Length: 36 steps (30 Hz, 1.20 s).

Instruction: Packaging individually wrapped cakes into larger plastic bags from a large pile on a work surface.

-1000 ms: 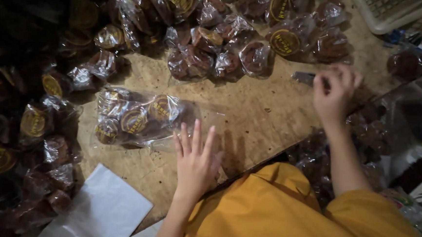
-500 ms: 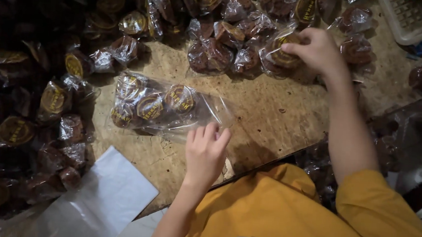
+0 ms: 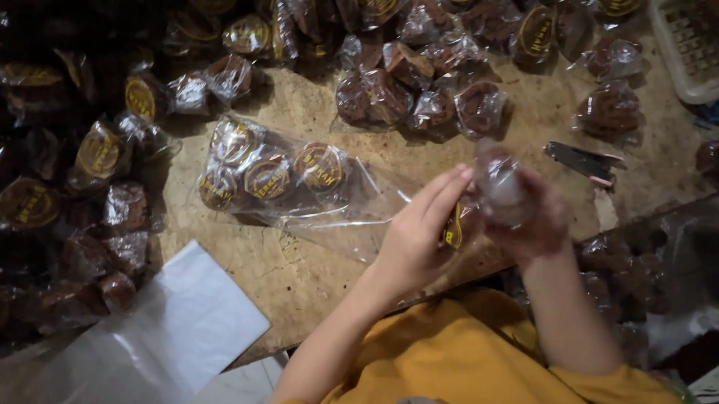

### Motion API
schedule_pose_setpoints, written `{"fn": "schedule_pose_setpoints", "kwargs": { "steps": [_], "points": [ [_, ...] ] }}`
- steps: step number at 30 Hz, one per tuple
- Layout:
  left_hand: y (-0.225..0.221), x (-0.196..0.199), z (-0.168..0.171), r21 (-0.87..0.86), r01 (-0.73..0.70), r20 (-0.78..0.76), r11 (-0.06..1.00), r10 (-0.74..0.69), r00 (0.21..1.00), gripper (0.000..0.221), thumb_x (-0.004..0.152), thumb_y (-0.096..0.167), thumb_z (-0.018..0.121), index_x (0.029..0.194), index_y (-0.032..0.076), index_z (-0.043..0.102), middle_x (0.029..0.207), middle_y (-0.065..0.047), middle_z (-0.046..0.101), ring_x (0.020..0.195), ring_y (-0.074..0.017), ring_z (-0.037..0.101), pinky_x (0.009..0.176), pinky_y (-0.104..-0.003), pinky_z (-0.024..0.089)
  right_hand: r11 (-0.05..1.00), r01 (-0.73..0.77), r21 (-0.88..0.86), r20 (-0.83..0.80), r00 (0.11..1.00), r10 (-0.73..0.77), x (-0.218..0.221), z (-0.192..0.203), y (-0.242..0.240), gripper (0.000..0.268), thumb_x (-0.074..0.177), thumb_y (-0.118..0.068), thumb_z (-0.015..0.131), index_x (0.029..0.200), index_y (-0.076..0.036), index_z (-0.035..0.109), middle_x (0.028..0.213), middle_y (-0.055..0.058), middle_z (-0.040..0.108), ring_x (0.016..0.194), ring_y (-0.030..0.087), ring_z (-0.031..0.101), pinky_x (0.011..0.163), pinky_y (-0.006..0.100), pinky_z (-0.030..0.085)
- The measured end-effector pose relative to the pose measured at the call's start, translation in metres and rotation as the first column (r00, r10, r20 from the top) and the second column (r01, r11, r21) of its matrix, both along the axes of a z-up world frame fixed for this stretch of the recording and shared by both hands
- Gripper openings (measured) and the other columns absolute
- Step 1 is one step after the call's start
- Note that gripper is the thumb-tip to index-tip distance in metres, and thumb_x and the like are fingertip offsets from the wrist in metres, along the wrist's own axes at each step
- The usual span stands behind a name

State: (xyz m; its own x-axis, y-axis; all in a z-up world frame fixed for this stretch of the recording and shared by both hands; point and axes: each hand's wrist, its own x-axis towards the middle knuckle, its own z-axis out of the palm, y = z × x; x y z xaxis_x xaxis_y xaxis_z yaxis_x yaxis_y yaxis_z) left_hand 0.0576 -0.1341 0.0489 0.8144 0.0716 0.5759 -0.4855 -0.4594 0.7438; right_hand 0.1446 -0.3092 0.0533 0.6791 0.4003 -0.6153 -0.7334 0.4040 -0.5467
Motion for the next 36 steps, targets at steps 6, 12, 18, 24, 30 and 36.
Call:
{"fn": "schedule_pose_setpoints", "kwargs": {
  "steps": [6,12,18,24,30,36],
  "points": [
    [0.03,-0.02,0.002,-0.813,0.007,-0.252,0.583,-0.361,0.898,0.028,0.091,0.005,0.072,0.118,0.003,0.066,0.105,-0.016,0.075,0.081,-0.0253,0.077,0.066,-0.035,0.066,0.642,0.064,0.764,-0.009,0.996,-0.088,-0.014,-0.017,-0.024,0.042,0.079,-0.012,0.084,0.106,-0.02,0.053,0.075,-0.015,0.059,0.062,0.001,0.048,0.067,0.026,0.036],
    [0.016,-0.025,0.001,-0.835,-0.032,-0.295,0.549,-0.397,0.869,0.059,0.095,0.039,0.067,0.142,0.009,0.047,0.156,-0.024,0.043,0.143,-0.0409,0.042,0.118,-0.054,0.033,0.954,-0.115,0.275,0.539,0.84,-0.054,-0.058,0.009,0.018,0.041,0.108,-0.014,0.053,0.147,-0.003,0.05,0.154,0.023,0.046,0.117,0.03,0.067,0.078,0.036,0.071],
    [0.017,-0.042,-0.047,-0.072,-0.281,-0.095,0.957,0.273,0.957,0.085,0.094,0.081,0.037,0.156,0.023,0.023,0.159,-0.025,0.022,0.149,-0.0415,0.028,0.123,-0.06,0.026,0.9,0.23,-0.37,0.813,0.55,0.194,-0.057,-0.02,0.001,0.069,0.09,-0.025,0.072,0.145,-0.016,0.031,0.141,0.009,0.053,0.126,0.017,0.055,0.112,0.032,0.045],
    [0.035,-0.063,-0.039,0.646,-0.472,0.195,0.6,0.467,0.862,0.014,0.086,0.003,0.067,0.078,0.013,0.063,0.139,-0.013,0.063,0.107,-0.0372,0.054,0.085,-0.044,0.038,0.154,0.716,-0.681,0.233,0.013,0.972,-0.028,-0.09,-0.032,0.069,0.089,-0.027,0.08,0.15,-0.028,0.049,0.138,0.027,0.048,0.104,0.049,0.066,0.073,0.059,0.058],
    [0.043,-0.06,-0.042,0.714,-0.262,-0.006,0.65,0.38,0.925,0.025,0.086,0.009,0.071,0.11,0.009,0.076,0.145,-0.016,0.052,0.112,-0.0287,0.054,0.092,-0.041,0.052,0.534,-0.355,-0.768,0.041,0.804,0.593,0.016,-0.019,-0.015,0.064,0.094,0.001,0.048,0.15,-0.027,0.041,0.145,0.023,0.049,0.106,0.044,0.063,0.073,0.051,0.059],
    [0.04,-0.049,-0.054,0.692,-0.328,0.166,0.644,0.299,0.94,0.019,0.093,0.003,0.062,0.107,0.015,0.065,0.118,-0.022,0.064,0.079,-0.0352,0.057,0.065,-0.041,0.045,0.874,-0.371,0.315,0.11,0.929,0.355,0.013,-0.102,-0.028,0.065,0.087,-0.028,0.051,0.146,-0.002,0.05,0.128,0.025,0.067,0.107,0.039,0.07,0.085,0.053,0.058]
  ]
}}
